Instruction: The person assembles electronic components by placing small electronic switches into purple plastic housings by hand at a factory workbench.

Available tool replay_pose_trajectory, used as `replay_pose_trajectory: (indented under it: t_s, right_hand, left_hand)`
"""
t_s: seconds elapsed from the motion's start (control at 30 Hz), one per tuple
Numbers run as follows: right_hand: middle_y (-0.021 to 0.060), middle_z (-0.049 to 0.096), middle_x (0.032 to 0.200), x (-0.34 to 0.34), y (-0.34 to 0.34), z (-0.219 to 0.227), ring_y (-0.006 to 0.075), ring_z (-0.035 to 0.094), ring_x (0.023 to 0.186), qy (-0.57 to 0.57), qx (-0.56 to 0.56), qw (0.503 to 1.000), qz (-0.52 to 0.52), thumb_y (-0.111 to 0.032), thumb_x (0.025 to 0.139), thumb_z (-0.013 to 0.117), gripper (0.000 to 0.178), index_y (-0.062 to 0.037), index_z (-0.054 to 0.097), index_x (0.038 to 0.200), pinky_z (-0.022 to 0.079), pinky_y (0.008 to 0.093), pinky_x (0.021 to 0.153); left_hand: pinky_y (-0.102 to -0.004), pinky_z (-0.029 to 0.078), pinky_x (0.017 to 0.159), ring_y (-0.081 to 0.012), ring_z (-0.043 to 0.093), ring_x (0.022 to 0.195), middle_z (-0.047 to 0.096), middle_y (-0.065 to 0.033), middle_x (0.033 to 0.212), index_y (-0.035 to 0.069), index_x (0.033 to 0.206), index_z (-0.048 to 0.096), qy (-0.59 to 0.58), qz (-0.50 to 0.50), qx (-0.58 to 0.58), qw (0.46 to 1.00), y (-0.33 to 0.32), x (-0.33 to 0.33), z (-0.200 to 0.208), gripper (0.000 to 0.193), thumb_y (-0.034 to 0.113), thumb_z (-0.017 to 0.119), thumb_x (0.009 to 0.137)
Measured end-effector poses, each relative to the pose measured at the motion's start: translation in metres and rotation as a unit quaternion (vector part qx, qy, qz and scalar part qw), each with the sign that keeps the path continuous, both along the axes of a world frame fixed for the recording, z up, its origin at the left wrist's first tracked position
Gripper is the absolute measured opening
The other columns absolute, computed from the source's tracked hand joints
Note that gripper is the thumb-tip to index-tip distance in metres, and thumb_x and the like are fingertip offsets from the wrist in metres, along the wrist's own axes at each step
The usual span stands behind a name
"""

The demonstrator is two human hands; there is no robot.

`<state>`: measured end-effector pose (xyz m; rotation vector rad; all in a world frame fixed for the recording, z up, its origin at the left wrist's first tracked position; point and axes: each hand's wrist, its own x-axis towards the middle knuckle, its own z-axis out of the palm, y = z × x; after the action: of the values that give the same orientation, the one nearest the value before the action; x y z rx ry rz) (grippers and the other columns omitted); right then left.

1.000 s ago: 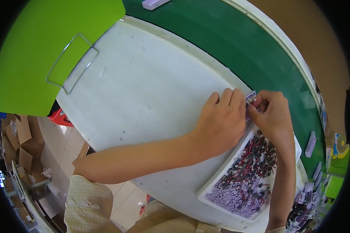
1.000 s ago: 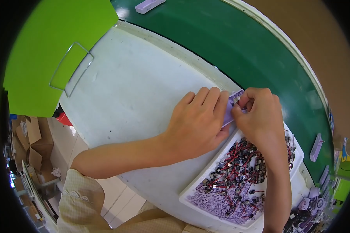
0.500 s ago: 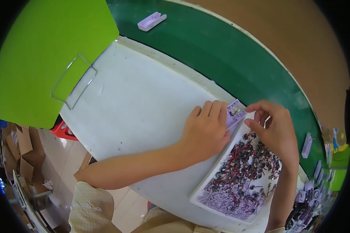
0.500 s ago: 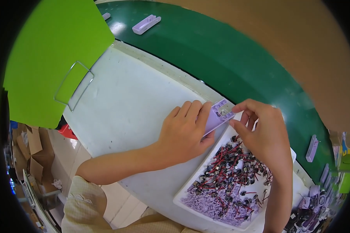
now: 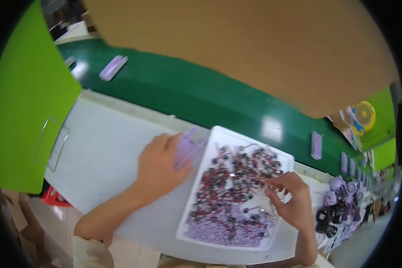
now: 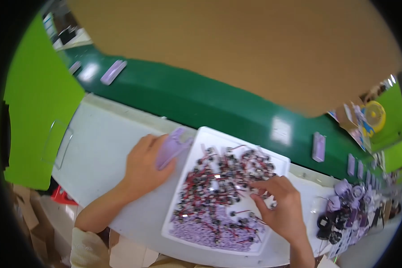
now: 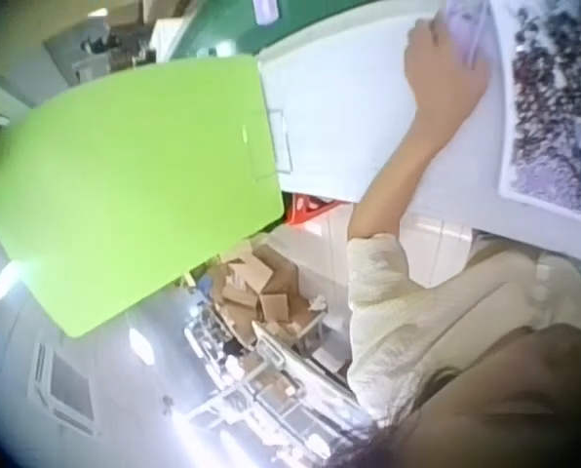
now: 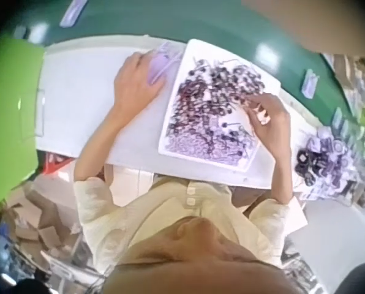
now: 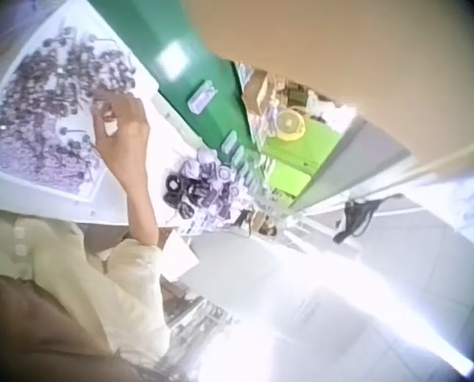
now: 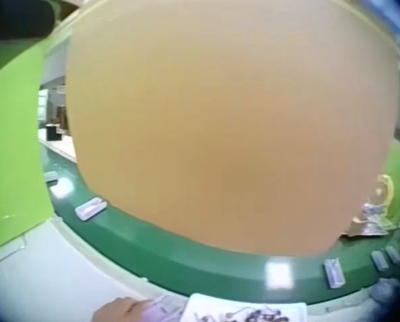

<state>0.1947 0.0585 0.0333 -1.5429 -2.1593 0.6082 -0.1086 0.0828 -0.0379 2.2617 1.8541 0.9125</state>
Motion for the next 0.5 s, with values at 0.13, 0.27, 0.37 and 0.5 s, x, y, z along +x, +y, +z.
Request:
replay_pose_trajectory:
  t_s: [0.13,0.27,0.37,0.5]
  right_hand:
    - [0.0094,0.065,0.091,0.029,-0.031,-0.013,0.0275,0.061,0.084,-0.042,0.041,0.998,-0.017,-0.003,0.070,0.079,0.026,-0.0074,0.071,0.095,0.050,0.0358,0.071]
    - [0.0105,0.064,0.091,0.043,-0.044,-0.028,0.0298,0.060,0.085,-0.039,0.037,0.998,0.026,-0.007,0.072,0.079,0.034,-0.0062,0.066,0.103,0.050,0.0389,0.075]
    - [0.0097,0.063,0.089,0.045,-0.044,-0.039,0.0294,0.060,0.084,-0.024,0.076,0.996,0.034,-0.005,0.072,0.076,0.027,-0.0062,0.065,0.097,0.049,0.0390,0.073]
    - [0.0089,0.062,0.088,0.043,-0.044,-0.051,0.0286,0.060,0.083,-0.012,0.099,0.994,0.036,-0.004,0.073,0.073,0.024,-0.0065,0.065,0.095,0.048,0.0390,0.071]
  left_hand:
    - [-0.0432,0.049,0.085,-0.0360,0.059,0.099,0.058,-0.0170,0.106,0.001,0.118,0.059,0.014,0.031,0.004,0.999,0.017,-0.006,0.001,0.050,0.020,0.074,0.075]
    - [-0.0437,0.049,0.086,-0.0364,0.058,0.101,0.058,-0.0178,0.110,0.000,0.119,0.059,0.034,0.034,-0.023,0.999,0.048,0.003,0.017,0.050,0.023,0.073,0.077]
    - [-0.0434,0.049,0.085,-0.0369,0.059,0.099,0.059,-0.0171,0.108,0.001,0.118,0.060,0.058,0.026,0.004,0.998,0.080,0.011,0.010,0.048,0.024,0.073,0.077]
    - [-0.0429,0.049,0.083,-0.0358,0.061,0.095,0.062,-0.0159,0.104,0.000,0.116,0.061,0.037,0.034,0.012,0.999,0.111,0.022,-0.008,0.048,0.028,0.073,0.078]
